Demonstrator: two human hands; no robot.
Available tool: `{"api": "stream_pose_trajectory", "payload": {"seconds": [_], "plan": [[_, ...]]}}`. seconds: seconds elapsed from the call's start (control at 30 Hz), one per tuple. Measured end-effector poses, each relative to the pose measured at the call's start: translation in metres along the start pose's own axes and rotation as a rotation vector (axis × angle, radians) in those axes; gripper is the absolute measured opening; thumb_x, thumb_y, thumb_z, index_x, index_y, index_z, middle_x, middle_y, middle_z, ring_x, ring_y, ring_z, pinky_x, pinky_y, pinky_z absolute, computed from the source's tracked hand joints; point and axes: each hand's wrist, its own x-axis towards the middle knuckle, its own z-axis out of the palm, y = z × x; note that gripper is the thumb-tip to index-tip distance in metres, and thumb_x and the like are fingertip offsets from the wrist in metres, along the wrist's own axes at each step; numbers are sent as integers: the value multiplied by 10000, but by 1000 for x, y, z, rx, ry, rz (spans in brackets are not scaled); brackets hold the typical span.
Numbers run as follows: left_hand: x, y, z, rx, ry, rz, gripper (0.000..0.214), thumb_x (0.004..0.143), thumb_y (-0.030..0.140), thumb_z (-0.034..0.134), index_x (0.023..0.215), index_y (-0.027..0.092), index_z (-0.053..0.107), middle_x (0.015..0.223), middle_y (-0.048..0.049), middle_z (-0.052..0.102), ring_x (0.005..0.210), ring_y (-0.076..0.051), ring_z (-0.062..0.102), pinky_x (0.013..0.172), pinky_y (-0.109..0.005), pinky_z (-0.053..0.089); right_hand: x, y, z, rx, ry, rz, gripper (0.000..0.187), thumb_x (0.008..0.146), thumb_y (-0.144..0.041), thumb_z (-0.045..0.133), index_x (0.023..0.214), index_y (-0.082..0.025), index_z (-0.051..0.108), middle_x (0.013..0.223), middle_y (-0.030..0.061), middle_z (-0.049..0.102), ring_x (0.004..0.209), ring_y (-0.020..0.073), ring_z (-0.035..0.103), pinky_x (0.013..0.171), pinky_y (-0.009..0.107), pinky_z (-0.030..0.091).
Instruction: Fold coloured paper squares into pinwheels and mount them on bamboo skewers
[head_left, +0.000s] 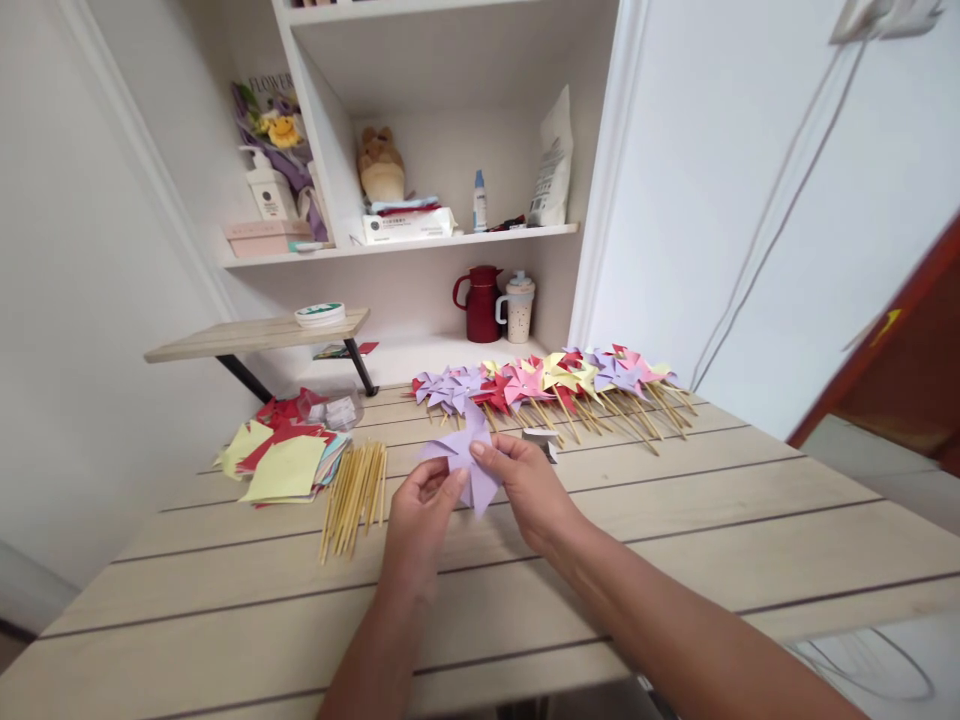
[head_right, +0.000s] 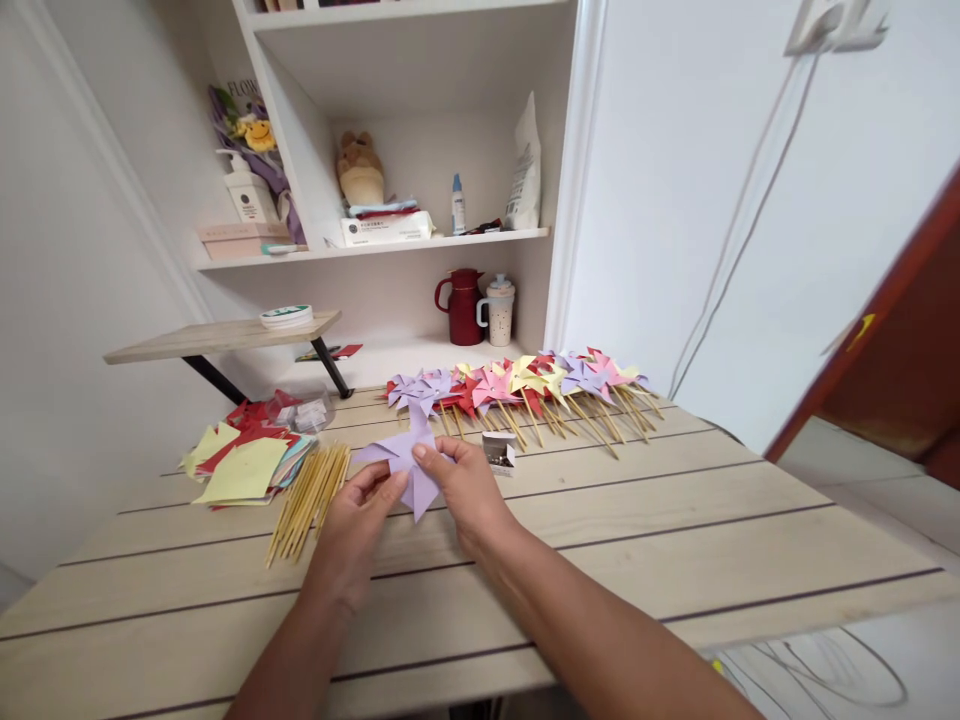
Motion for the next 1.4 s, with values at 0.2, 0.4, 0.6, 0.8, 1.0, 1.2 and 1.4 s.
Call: {"api": "stream_pose_trajectory", "payload": {"seconds": [0.2,0.4,0.6,0.8,1.0,1.2,1.4], "plan": [[9,12,4,-31,-104,-74,366,669,382,832,934,146,742,963,-96,752,898,-189,665,857,-299,489,2,-4,-1,109,74,-14,327,609,-431,867,719,-156,729,657,11,681,576,124,526,586,256,402],[13,24,18,54,-220,-45,361,679,369,826,938,134,735,908,-90,741,851,-194,654,805,-298,488,5,-3,-2,139,70,-98,280,678,-418,833,730,-170,715,669,5,667,630,137,553,603,258,422],[16,17,26,90,-172,20,333,677,383,816,896,145,734,808,-51,717,770,-176,640,710,-262,481,6,-2,0,93,134,-127,309,664,-425,832,732,-153,703,627,-5,628,569,109,494,551,240,386],[16,3,28,-39,-74,16,315,667,373,816,885,159,738,824,-52,735,815,-194,671,740,-272,504,6,-1,1,70,163,-133,345,639,-453,833,701,-154,673,580,-20,584,529,98,441,511,234,347],[13,-3,29,-75,0,41,289,655,361,829,832,152,737,825,-56,746,736,-161,659,699,-253,503,5,0,0,50,169,-144,325,665,-453,815,722,-168,669,596,-20,578,535,110,439,520,251,344],[11,-3,30,-100,-5,37,301,655,393,833,816,162,726,766,-32,721,715,-156,650,679,-249,499,3,1,1,-2,159,-147,326,678,-458,801,684,-174,642,573,-34,539,532,109,418,527,251,332],[10,-8,27,-134,19,57,291,674,398,826,811,173,704,742,-6,690,677,-127,615,643,-225,474,2,4,3,-30,145,-151,327,681,-450,802,665,-176,626,568,-44,520,541,107,404,539,250,324]]}}
